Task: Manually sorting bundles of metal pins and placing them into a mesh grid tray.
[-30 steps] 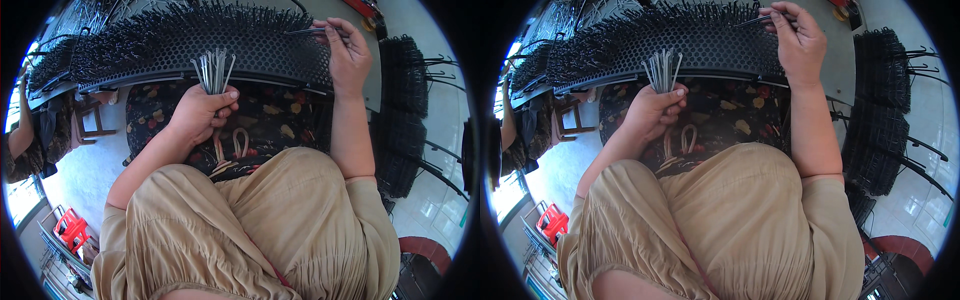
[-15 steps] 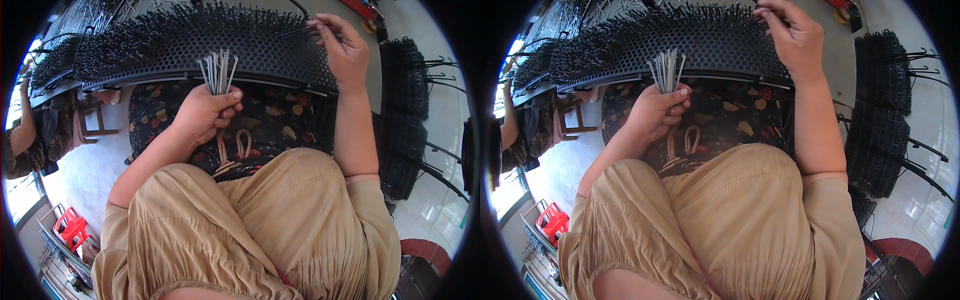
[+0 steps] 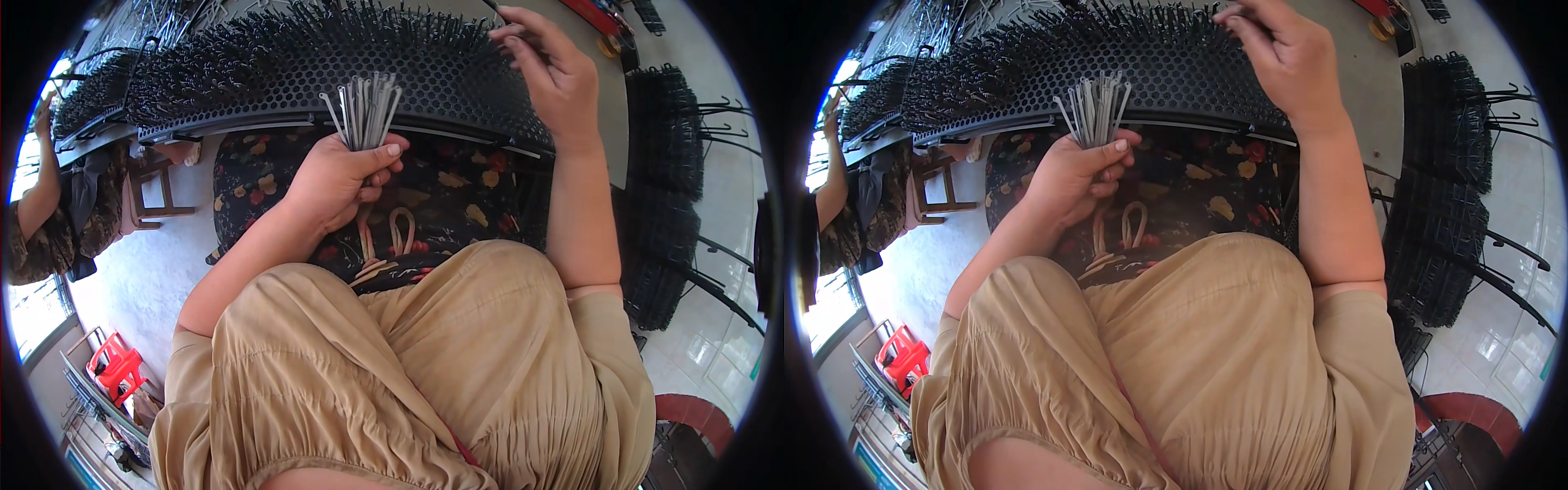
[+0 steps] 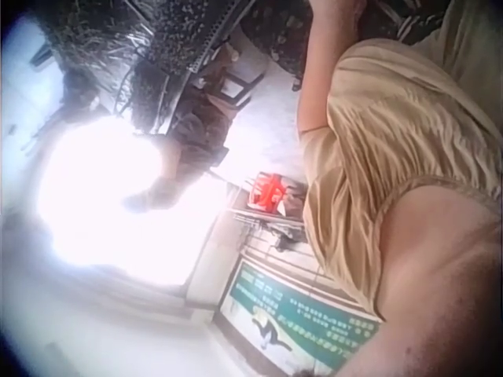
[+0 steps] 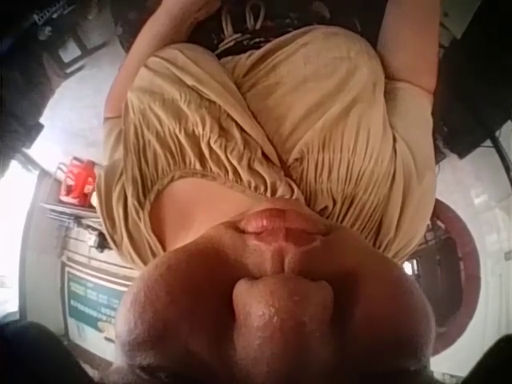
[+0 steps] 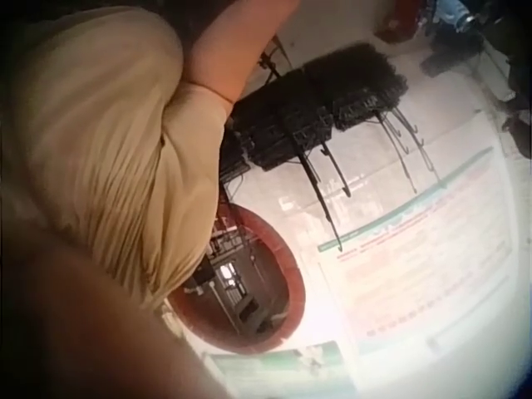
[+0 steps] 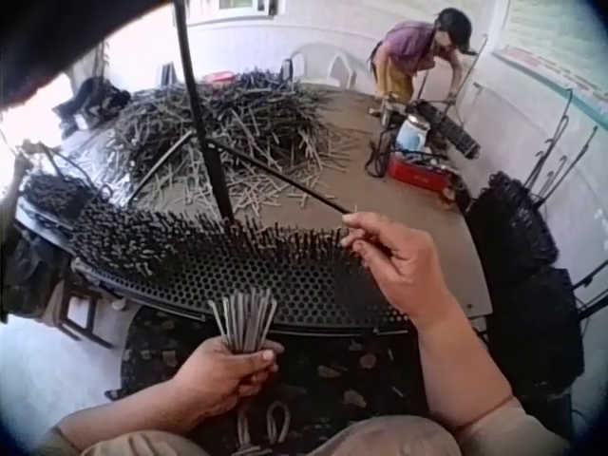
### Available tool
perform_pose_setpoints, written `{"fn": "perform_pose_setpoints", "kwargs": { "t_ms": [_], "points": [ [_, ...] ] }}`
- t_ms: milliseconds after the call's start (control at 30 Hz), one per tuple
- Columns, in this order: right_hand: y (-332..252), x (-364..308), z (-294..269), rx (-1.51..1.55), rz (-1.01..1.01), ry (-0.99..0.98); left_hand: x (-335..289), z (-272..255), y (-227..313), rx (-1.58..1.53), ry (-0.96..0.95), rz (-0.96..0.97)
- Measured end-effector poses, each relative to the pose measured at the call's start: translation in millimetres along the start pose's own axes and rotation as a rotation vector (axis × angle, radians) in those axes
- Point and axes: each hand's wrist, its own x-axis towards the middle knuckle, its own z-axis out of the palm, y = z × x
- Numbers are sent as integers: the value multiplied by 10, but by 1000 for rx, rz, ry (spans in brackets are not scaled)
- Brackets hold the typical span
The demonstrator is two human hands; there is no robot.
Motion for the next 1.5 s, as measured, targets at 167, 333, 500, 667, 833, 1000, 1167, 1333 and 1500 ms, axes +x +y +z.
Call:
{"fn": "perform_pose_setpoints", "kwargs": {
  "t_ms": [167, 333, 500, 667, 833, 1000, 1167, 1333, 1500],
  "points": [
    [-10, 151, -49, -91, -63, -262, 22, -11, -19, -97, -50, -5],
    [58, 6, 74, -279, -208, 22, 3, -18, 4, -52, -15, -17],
    [-105, 185, 99, -479, -324, -15, 25, -33, 5, -38, -37, -37],
    [-92, 217, 59, -478, -195, -123, 26, -37, -18, -47, -43, -11],
    [63, 256, -32, -364, -132, -233, 21, -27, -15, -46, -29, -7],
    [29, 194, -79, -355, -55, -317, 21, -22, -34, -11, -4, 11],
    [-45, 222, -34, -344, -45, -382, 49, -13, -56, 10, 7, 6],
    [-195, 322, -27, -597, 64, -579, 57, -18, -73, 10, 6, 13],
    [-94, 285, -14, -532, 64, -509, 58, -38, -92, -13, 17, 25]
  ]
}}
